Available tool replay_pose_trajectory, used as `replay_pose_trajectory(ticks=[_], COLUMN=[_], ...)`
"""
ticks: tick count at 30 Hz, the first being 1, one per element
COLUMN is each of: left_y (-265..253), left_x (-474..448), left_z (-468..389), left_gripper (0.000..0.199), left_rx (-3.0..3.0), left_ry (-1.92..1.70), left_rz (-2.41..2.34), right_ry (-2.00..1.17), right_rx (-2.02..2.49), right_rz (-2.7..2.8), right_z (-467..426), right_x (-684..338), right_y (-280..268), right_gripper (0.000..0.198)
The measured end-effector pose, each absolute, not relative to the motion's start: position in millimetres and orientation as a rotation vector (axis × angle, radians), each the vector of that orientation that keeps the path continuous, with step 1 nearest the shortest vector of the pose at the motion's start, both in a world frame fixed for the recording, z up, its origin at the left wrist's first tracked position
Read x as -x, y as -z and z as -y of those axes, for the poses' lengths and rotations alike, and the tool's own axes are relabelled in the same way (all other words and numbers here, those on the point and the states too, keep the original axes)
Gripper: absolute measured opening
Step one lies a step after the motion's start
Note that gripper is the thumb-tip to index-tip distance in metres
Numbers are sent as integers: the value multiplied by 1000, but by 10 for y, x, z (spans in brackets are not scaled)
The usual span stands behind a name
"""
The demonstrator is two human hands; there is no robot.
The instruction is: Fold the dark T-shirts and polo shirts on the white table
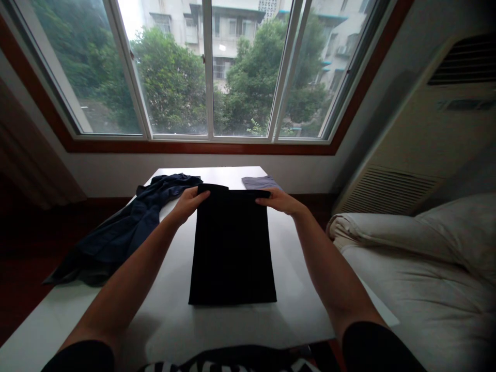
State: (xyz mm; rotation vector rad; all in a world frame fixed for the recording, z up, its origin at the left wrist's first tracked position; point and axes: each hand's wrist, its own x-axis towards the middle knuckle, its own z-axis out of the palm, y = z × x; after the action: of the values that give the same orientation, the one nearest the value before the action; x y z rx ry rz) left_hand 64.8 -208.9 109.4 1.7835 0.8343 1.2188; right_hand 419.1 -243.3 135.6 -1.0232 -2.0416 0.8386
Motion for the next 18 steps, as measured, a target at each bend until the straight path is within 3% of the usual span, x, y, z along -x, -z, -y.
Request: replay_pose_trajectory(ticks=[3, 9, 18], left_y=[-646, 74, 285], left_x=[-734, -708, -720], left_z=[1665, 1298, 1099], left_gripper=[40, 22, 33], left_rx=[-1812, -1903, -1986], left_ry=[-1057, -832, -872], left_rz=[-1159, -1602, -1779], right_ry=[-1051, -588, -348], right_rx=[1173, 1626, 1697], right_rz=[1920, 1930, 1865], right_z=[1915, 1454, 1284], right_x=[-4091, -3990, -3991], right_y=[-849, 17, 215], right_gripper=[44, 20, 27])
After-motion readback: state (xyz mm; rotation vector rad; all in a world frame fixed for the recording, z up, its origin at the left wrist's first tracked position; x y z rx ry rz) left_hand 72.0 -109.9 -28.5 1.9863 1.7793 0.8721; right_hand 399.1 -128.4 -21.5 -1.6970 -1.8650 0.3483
